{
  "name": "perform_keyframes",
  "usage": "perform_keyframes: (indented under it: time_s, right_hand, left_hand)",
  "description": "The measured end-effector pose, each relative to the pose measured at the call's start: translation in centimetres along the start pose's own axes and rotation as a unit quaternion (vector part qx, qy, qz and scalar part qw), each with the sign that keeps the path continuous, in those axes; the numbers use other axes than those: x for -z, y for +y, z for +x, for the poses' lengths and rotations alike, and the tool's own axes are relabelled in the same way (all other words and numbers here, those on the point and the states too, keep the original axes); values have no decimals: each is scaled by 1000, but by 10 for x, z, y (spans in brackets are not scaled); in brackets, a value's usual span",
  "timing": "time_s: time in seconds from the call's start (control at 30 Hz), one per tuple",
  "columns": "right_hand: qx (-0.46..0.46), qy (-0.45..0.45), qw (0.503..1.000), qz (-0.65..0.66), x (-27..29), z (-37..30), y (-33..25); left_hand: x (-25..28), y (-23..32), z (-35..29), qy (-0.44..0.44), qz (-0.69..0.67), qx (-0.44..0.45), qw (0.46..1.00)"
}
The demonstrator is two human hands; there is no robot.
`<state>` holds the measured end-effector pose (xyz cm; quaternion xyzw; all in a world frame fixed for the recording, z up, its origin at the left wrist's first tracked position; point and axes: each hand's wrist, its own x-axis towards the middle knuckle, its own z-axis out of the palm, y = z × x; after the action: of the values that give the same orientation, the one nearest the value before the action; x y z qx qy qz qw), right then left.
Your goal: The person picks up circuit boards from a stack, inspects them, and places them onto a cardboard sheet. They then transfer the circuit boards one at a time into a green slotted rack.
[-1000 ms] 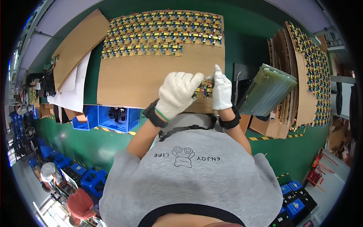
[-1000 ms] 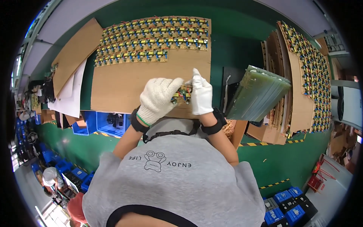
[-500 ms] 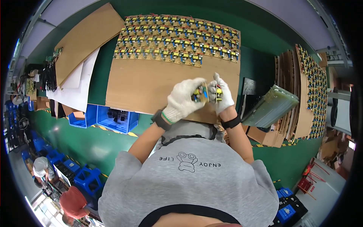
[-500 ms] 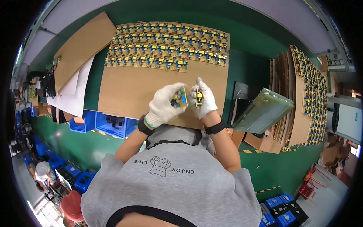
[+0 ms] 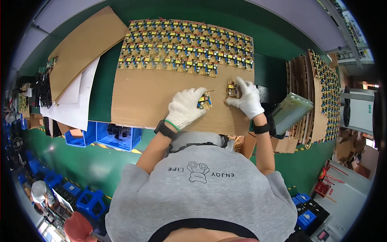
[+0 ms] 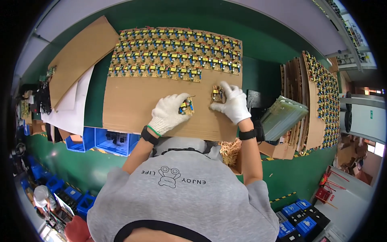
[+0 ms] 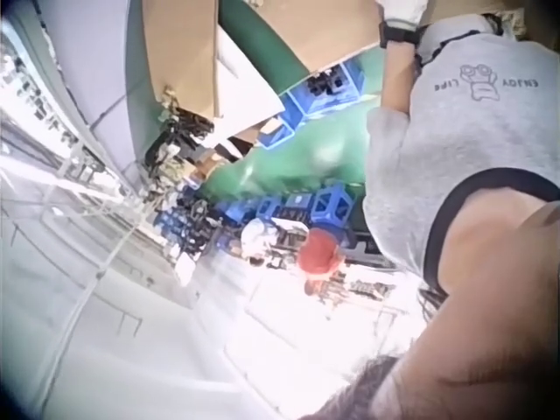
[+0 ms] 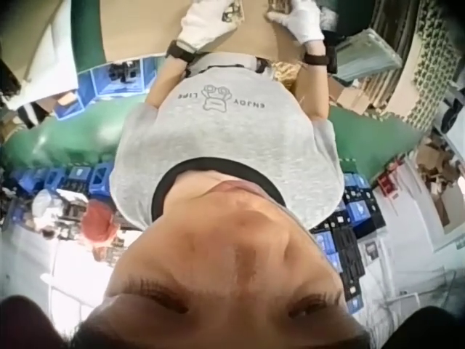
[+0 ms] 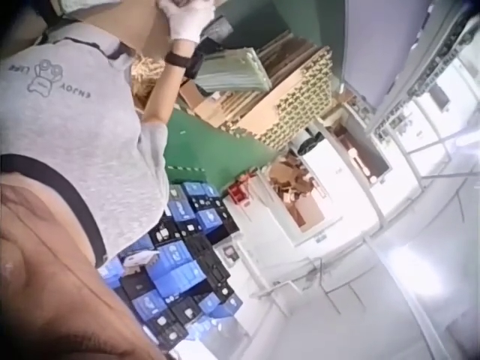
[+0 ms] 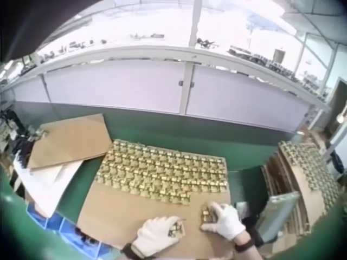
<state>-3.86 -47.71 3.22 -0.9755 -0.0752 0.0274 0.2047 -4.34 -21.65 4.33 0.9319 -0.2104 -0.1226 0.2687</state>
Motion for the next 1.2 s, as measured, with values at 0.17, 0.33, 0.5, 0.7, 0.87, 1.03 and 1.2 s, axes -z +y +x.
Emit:
perform_keyframes:
  time_s: [0.17, 0.33, 0.5, 0.7, 0.87, 1.03, 1.2]
  right_hand:
    - [46, 62, 996, -51, -9, 22, -8]
    - [27, 87, 996, -25, -22, 47, -13]
    - [58, 151, 987, 0, -32, 61, -12]
    - [75, 143, 987, -13, -30, 63, -17]
    - [22, 270, 955, 121, -30, 39, -30]
    - [-247, 1, 830, 500, -37, 19, -68]
    - [-158, 14, 902, 401, -37, 10, -86]
  left_hand:
    - [1, 2, -1, -18, -5, 11, 1000]
    - [-1, 3, -4, 6, -18, 14, 1000]
    - [0, 3, -7, 24, -45, 24, 998]
    - [-3, 3, -8, 26, -30, 8, 999]
    - [11, 18, -6, 126, 5, -64, 990]
    - [5, 27, 1, 193, 87, -110, 971]
    - [4, 36, -3, 151, 120, -11, 981]
